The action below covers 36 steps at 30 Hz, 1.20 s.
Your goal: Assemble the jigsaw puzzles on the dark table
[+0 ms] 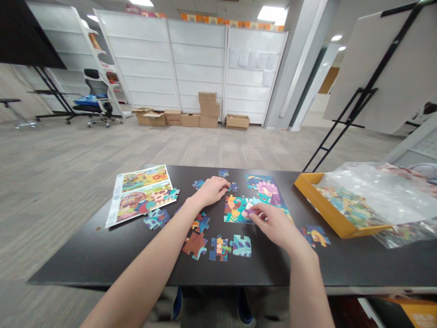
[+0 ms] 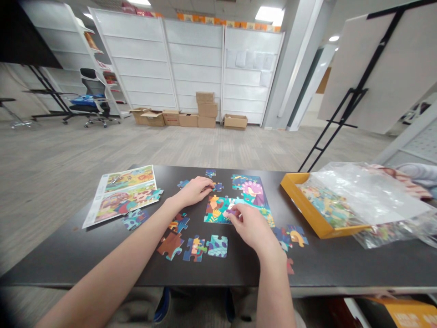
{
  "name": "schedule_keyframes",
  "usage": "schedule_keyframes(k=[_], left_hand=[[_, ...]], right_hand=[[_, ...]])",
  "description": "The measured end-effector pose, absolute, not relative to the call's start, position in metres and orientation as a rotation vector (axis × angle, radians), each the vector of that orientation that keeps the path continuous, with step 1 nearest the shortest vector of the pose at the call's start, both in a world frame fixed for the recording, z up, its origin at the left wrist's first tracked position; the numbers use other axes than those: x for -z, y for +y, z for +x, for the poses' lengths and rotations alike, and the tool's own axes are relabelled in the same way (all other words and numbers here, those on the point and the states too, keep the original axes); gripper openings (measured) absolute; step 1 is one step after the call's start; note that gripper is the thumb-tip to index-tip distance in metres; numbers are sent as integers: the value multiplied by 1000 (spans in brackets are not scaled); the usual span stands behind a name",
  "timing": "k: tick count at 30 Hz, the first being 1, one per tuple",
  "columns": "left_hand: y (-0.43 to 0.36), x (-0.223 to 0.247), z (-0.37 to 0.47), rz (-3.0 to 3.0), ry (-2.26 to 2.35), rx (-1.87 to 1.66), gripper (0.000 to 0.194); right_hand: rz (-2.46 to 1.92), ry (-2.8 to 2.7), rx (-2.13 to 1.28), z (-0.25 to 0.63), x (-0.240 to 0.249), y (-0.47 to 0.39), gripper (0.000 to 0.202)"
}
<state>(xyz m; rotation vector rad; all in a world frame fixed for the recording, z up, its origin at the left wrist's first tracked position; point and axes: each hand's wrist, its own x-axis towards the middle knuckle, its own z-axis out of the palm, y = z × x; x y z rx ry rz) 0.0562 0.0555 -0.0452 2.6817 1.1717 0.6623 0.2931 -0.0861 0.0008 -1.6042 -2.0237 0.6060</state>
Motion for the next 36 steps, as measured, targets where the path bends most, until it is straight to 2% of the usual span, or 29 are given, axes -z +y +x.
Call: schedule_keyframes(k=[5, 9, 13, 16, 19, 24, 28, 36], left_hand=[[53, 38, 57, 2727, 1207, -657, 27], [38, 5, 35, 2641, 1199, -733, 29], [9, -28, -5, 2460, 1223, -350, 23], [-16, -33, -23, 2389, 1205, -65, 40], [-32, -27, -24, 2394, 1301, 22, 54], [-37, -24, -16, 2347, 1316, 90, 38], [-31, -25, -15, 2381, 1352, 56, 38], [0, -13, 14, 2463, 1371, -287, 40]], right_hand=[[-1598, -1995, -649, 293, 1, -83, 19], [-1591, -1993, -675, 293, -2, -81, 19], [-1591, -1993, -643, 298, -4, -82, 22], [-1627, -1981, -613, 304, -3, -82, 25], [-1632, -1996, -603, 307, 2, -81, 24], [-1568, -2070, -510, 306, 15, -73, 23], [-1506, -2081, -427, 302, 23, -66, 21], [-1348, -2156, -440, 277, 18, -68, 19]])
